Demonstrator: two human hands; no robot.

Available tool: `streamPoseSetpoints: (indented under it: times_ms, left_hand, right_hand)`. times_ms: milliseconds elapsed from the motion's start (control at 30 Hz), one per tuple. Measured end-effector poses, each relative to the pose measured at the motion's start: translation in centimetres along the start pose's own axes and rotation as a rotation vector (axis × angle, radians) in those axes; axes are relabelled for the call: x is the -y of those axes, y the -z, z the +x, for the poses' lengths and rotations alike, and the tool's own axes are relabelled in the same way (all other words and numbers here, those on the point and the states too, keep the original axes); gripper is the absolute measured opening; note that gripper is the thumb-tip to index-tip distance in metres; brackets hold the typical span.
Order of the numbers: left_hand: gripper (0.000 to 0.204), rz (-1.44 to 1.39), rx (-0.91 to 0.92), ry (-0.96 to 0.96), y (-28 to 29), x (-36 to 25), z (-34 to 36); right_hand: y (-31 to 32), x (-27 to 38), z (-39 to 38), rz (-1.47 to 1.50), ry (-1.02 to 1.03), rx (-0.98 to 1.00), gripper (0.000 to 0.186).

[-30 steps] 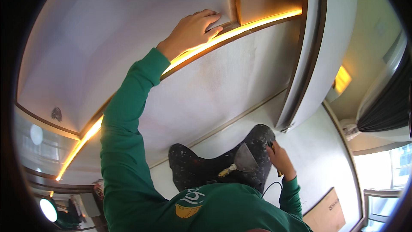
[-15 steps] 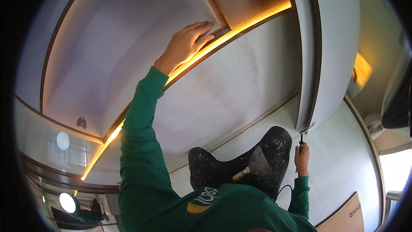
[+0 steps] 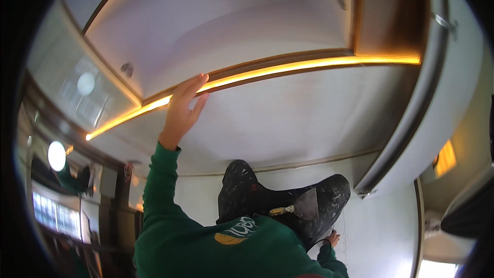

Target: The person installs LED strip lighting along a ceiling cove. They use a utility knife to trim the strip and a scraper to smooth the surface, then press the strip into place along the trim.

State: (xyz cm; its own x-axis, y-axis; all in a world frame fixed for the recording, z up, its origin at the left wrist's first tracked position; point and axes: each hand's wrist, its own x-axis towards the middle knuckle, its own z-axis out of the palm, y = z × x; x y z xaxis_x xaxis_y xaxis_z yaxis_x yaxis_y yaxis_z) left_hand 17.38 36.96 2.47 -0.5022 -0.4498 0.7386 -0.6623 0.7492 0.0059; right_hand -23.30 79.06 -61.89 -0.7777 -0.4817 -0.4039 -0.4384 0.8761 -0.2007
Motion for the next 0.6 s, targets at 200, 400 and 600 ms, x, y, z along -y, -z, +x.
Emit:
streamPoseSetpoints:
  times_ms: [200,400,600]
  left_hand:
    - [0.038,-0.057,-0.061,0.318,0.0,-1.8,-16.1]
    - [0.053,-0.576,0.425,0.507,-7.1,-11.1,-29.0]
    - [0.060,-0.987,0.685,0.724,-12.4,-17.6,-34.9]
  right_hand:
    - [-0.6,2.2,2.3,-0.107,-0.061,-0.018,0.031]
    - [2.1,5.1,6.0,-0.161,0.079,-0.057,0.031]
    - [6.9,8.1,9.5,-0.146,0.269,-0.087,0.031]
